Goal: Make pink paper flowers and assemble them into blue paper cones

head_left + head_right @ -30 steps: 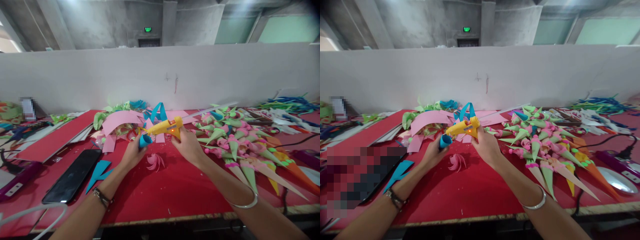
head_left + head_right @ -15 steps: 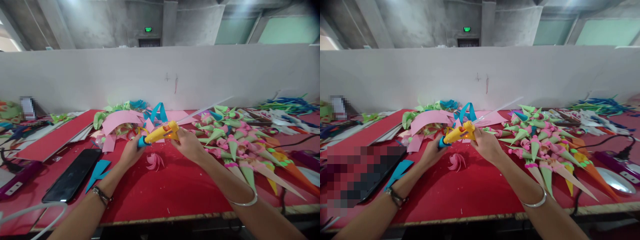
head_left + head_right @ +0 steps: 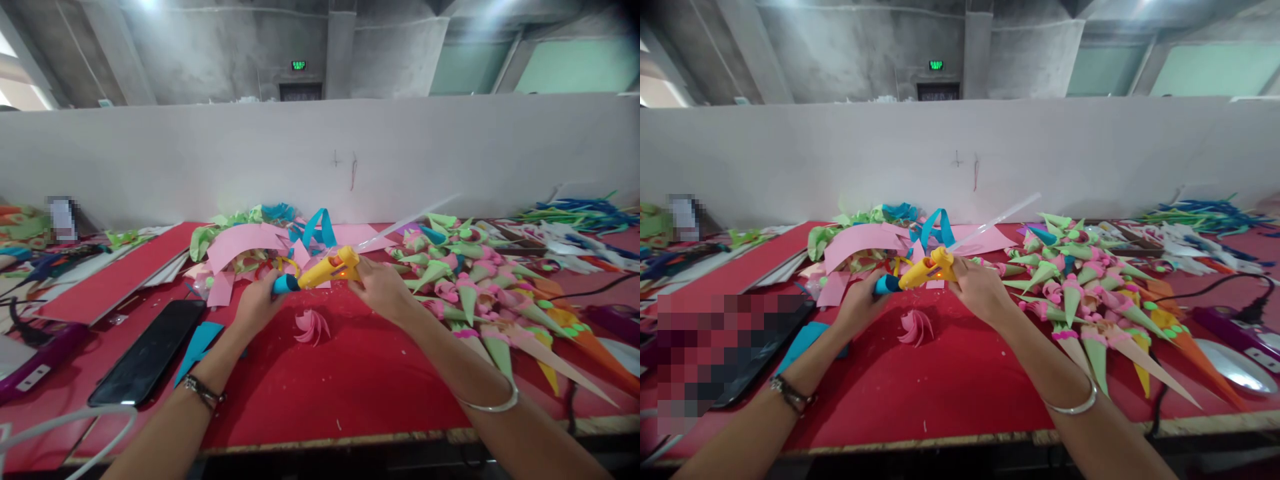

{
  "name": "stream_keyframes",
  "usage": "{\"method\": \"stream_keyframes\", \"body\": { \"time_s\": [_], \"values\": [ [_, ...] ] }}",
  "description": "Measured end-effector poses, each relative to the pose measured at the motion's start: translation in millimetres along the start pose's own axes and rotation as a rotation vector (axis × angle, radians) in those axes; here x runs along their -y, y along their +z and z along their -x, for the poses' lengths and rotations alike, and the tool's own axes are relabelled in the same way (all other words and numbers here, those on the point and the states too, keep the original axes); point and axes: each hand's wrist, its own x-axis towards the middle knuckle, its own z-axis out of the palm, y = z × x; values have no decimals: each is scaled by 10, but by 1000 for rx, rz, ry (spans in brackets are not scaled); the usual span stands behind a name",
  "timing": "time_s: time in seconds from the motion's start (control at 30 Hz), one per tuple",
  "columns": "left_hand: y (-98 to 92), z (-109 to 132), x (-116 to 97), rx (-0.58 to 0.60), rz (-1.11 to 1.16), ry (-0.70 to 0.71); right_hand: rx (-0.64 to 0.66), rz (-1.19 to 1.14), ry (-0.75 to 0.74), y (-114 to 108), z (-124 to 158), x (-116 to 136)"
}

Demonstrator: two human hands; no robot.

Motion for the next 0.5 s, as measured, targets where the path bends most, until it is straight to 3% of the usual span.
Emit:
{"method": "stream_keyframes", "body": {
  "time_s": [0.27, 0.5],
  "values": [
    [-21, 16, -29, -31, -34, 96, -128, -90, 50, 3, 14, 31],
    [47, -20, 40, -85, -39, 238, -40, -310, 94, -21, 13, 121]
  ]
}}
